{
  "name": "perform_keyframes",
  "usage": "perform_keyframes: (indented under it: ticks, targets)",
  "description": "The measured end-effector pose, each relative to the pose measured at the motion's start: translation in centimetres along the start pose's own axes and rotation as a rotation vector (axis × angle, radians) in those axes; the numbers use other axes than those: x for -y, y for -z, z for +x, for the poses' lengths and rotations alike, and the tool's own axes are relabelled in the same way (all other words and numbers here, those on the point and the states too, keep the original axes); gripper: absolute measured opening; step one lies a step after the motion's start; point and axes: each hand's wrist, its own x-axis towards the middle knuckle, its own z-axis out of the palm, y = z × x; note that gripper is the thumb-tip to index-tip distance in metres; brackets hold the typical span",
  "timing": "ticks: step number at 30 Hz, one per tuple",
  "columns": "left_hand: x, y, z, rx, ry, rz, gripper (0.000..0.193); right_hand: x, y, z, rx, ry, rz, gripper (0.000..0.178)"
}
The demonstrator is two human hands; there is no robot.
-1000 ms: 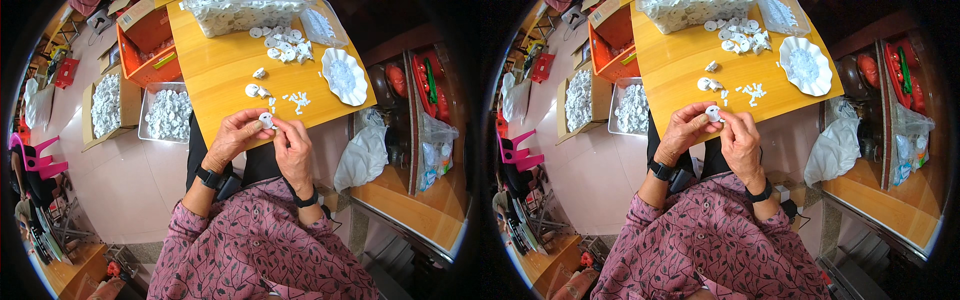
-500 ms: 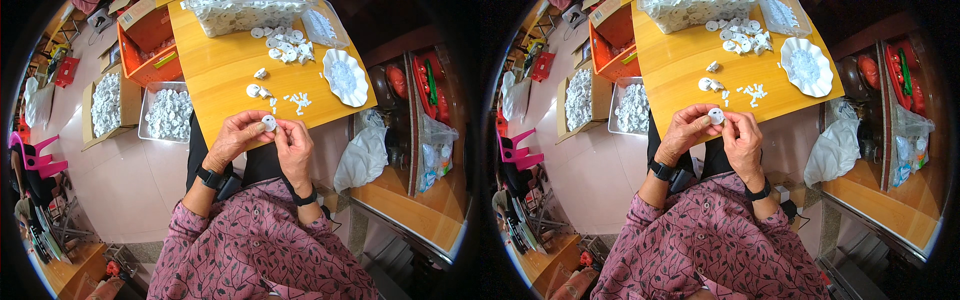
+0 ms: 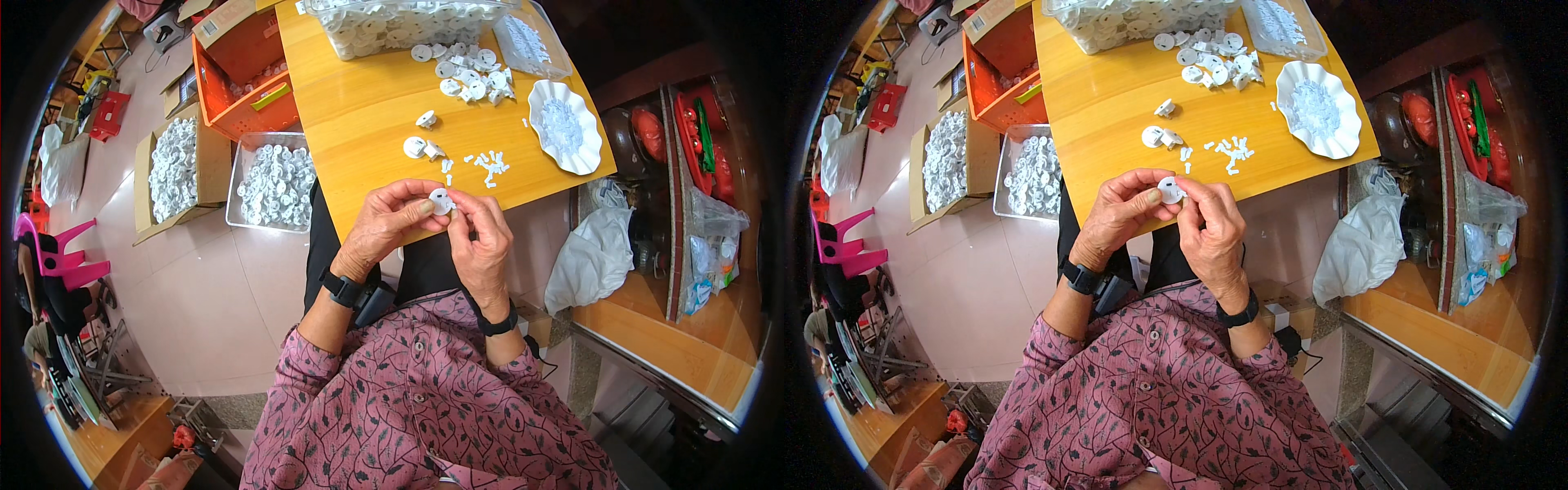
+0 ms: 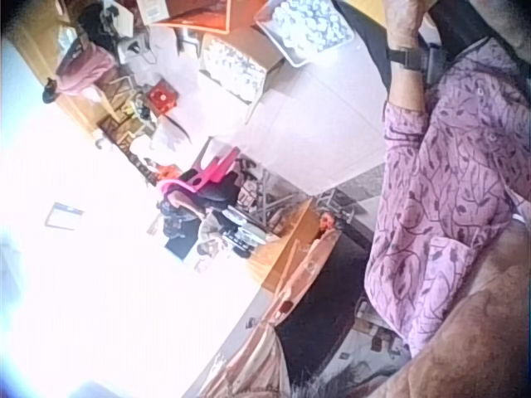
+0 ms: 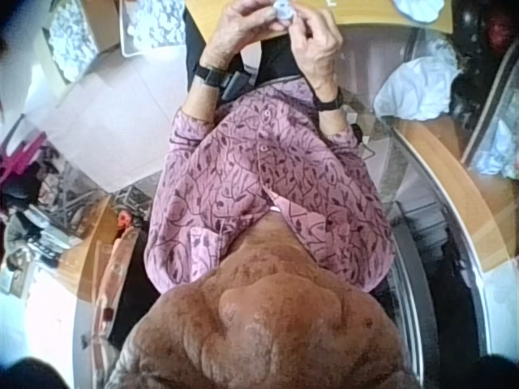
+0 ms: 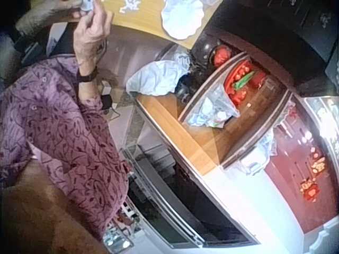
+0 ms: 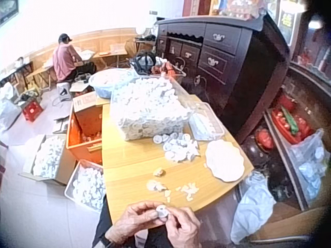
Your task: The person assembles components by hand, picking up a white plastic base and inserting a small white pin into it. They repeat this process for several units, occasionally reaching into a plastic container for more bases.
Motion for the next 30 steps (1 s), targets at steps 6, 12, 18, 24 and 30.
perform_keyframes:
  ticks: [6,12,18,24,30]
  targets:
    - [0.1,0.0,0.1,-0.007,-0.025,-0.002,0.029,-0.5,0.0,0.0,-0.033,0.075,-0.009,0.023]
    - [0.3,0.2,0.2,-0.002,-0.038,0.012,0.029,0.3,0.2,-0.4,-0.009,-0.364,0.420,0.012]
    - [0.4,0.4,0.3,0.001,-0.063,-0.008,0.030,0.9,0.5,-0.1,-0.047,-0.400,0.481,0.011]
    - [0.6,0.3,0.4,0.003,-0.083,-0.009,0.035,0.5,0.0,-0.1,-0.043,-0.300,0.428,0.006]
    - [0.3,0.2,0.2,0.019,-0.073,-0.021,0.035,0.1,-0.5,-0.3,-0.040,-0.315,0.508,0.008]
